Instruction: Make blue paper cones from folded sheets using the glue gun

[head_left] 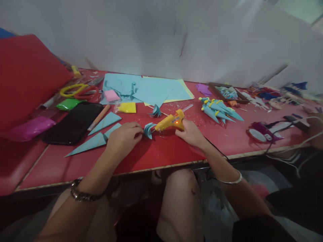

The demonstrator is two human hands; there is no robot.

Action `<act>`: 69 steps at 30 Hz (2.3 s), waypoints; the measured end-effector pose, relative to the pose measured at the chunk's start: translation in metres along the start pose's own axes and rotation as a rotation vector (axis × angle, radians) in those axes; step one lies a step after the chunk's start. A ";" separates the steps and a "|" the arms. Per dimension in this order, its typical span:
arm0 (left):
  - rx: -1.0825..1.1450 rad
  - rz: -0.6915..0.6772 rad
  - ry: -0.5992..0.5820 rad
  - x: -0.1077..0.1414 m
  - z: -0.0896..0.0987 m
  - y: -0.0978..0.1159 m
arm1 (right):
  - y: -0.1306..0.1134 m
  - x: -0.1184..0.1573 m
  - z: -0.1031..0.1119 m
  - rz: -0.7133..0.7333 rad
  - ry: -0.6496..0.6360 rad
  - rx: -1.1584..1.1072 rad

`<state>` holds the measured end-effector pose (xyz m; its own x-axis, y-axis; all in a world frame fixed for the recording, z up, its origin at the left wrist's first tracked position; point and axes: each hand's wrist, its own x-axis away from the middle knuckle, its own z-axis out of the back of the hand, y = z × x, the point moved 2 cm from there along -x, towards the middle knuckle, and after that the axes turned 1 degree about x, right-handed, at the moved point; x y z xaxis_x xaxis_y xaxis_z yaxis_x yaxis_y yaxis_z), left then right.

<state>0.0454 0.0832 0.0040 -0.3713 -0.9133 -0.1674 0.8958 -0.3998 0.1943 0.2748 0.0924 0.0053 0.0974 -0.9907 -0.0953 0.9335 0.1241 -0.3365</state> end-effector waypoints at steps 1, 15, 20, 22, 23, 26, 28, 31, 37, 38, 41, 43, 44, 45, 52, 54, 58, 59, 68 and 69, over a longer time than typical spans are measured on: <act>0.000 0.001 -0.002 0.000 0.000 0.000 | 0.000 0.000 0.000 -0.001 0.003 0.003; 0.005 0.005 -0.014 0.000 0.001 0.001 | -0.005 -0.001 -0.001 0.000 0.042 0.040; 0.001 0.013 -0.015 0.000 0.002 0.001 | -0.005 -0.002 -0.003 -0.007 0.038 0.044; 0.001 0.014 -0.019 0.000 0.003 0.001 | -0.006 -0.002 -0.004 -0.010 0.044 0.050; 0.001 0.012 -0.019 0.000 0.002 0.001 | -0.006 -0.002 -0.004 -0.011 0.047 0.053; -0.001 0.005 -0.012 -0.001 0.002 0.002 | -0.007 -0.002 -0.005 -0.013 0.057 0.061; -0.003 0.006 -0.009 -0.001 0.001 0.002 | -0.008 -0.002 -0.005 -0.015 0.063 0.062; -0.002 0.012 -0.015 0.000 0.002 0.002 | -0.008 -0.002 -0.006 -0.011 0.070 0.059; 0.001 0.009 -0.025 0.000 0.002 0.001 | -0.007 -0.003 -0.007 0.010 0.082 0.067; 0.001 0.011 -0.027 -0.001 0.002 0.001 | -0.008 -0.003 -0.007 0.011 0.084 0.071; -0.003 0.005 -0.019 -0.001 0.002 0.001 | -0.008 -0.003 -0.007 0.009 0.104 0.083; -0.008 0.001 -0.011 -0.001 0.002 0.001 | -0.008 -0.003 -0.008 0.000 0.115 0.094; -0.011 0.002 -0.008 -0.001 0.002 0.001 | -0.009 -0.003 -0.008 -0.004 0.117 0.099; -0.011 0.004 -0.008 -0.001 0.002 0.001 | -0.009 -0.003 -0.008 -0.009 0.117 0.104; 0.012 -0.018 -0.016 -0.001 0.003 0.002 | -0.006 -0.002 -0.001 -0.039 0.141 0.087; 0.011 -0.011 -0.016 -0.001 0.004 0.002 | -0.002 0.000 0.003 -0.054 0.176 0.074; 0.021 -0.019 -0.013 -0.001 0.003 0.001 | 0.012 0.003 0.014 -0.128 0.270 0.027; 0.025 -0.031 -0.011 -0.001 0.003 0.000 | 0.017 0.004 0.017 -0.153 0.301 0.010; 0.050 -0.059 0.001 0.000 0.002 -0.002 | 0.081 0.000 0.035 -0.264 0.477 -0.098; 0.046 -0.059 0.001 0.000 0.003 -0.001 | 0.088 -0.001 0.034 -0.266 0.479 -0.092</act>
<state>0.0440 0.0835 0.0064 -0.4224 -0.8881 -0.1810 0.8605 -0.4557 0.2279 0.3686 0.1020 0.0081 -0.3254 -0.8549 -0.4040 0.8684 -0.1011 -0.4855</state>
